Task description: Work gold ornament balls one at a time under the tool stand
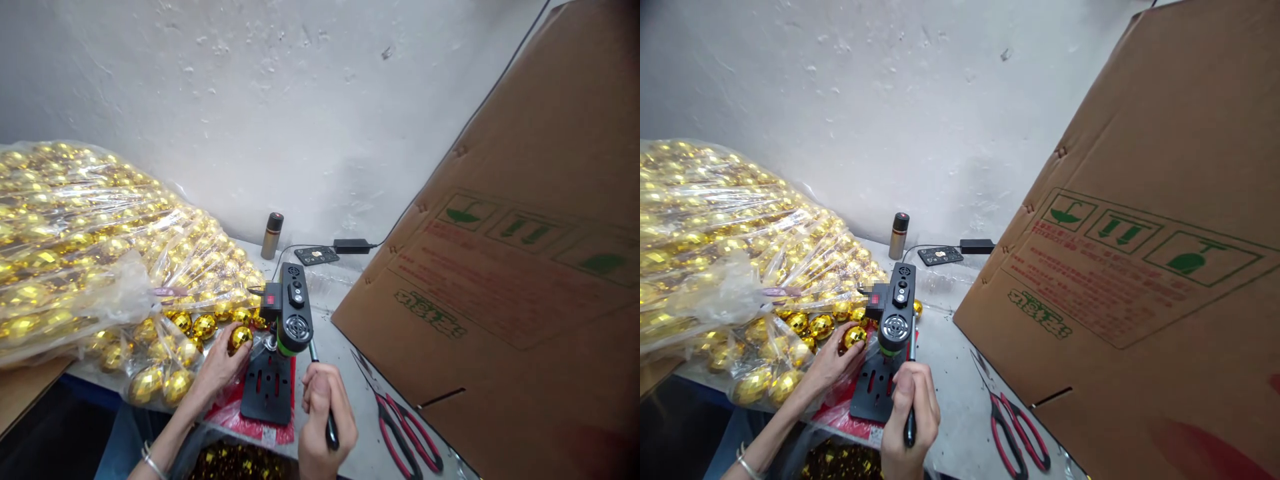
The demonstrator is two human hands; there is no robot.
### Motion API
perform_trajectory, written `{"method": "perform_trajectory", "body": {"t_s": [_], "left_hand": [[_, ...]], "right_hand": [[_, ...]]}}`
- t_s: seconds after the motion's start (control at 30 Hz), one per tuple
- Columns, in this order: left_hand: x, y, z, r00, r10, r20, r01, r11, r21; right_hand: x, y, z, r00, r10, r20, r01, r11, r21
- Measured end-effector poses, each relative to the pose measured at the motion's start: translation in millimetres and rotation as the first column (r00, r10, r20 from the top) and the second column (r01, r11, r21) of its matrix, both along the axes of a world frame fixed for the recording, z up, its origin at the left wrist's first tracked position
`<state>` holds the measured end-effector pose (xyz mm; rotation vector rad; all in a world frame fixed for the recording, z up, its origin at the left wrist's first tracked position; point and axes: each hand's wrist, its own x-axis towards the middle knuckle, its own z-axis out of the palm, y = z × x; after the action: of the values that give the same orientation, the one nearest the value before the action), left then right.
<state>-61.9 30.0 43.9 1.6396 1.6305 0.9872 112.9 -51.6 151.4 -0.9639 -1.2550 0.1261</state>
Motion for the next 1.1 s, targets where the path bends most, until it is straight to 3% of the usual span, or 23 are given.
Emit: {"method": "perform_trajectory", "body": {"t_s": [0.1, 0.2, 0.4, 0.53, 0.73, 0.9, 1.1], "left_hand": [[6, -10, -3.8, 0.956, -0.018, 0.294, 0.041, 0.997, -0.073], [16, -22, -13.6, 0.926, -0.054, 0.373, 0.091, 0.992, -0.082], [34, -33, -32.1, 0.977, -0.122, 0.175, 0.125, 0.992, -0.006], [38, -35, -33.7, 0.974, -0.219, 0.063, 0.211, 0.971, 0.109], [47, -36, -37.3, 0.977, -0.213, -0.022, 0.212, 0.946, 0.247], [51, -32, -35.1, 0.967, -0.233, -0.1, 0.248, 0.952, 0.179], [53, -34, -30.6, 0.964, -0.235, -0.121, 0.249, 0.961, 0.12]], "right_hand": [[-2, 1, 16.8, 1.0, 0.0, -0.024, -0.001, 0.999, -0.035], [-3, 2, 29.6, 1.0, -0.018, -0.021, 0.017, 0.998, -0.058], [-1, 2, 27.7, 1.0, -0.02, 0.009, 0.021, 0.997, -0.068], [1, -1, 18.9, 1.0, -0.004, -0.008, 0.004, 0.996, -0.094], [1, -2, 17.1, 1.0, 0.012, -0.01, -0.012, 0.996, -0.093], [4, -5, 8.5, 1.0, 0.013, 0.022, -0.012, 0.998, -0.064], [8, -5, -29.5, 0.994, -0.002, 0.108, 0.0, 1.0, 0.025]]}}
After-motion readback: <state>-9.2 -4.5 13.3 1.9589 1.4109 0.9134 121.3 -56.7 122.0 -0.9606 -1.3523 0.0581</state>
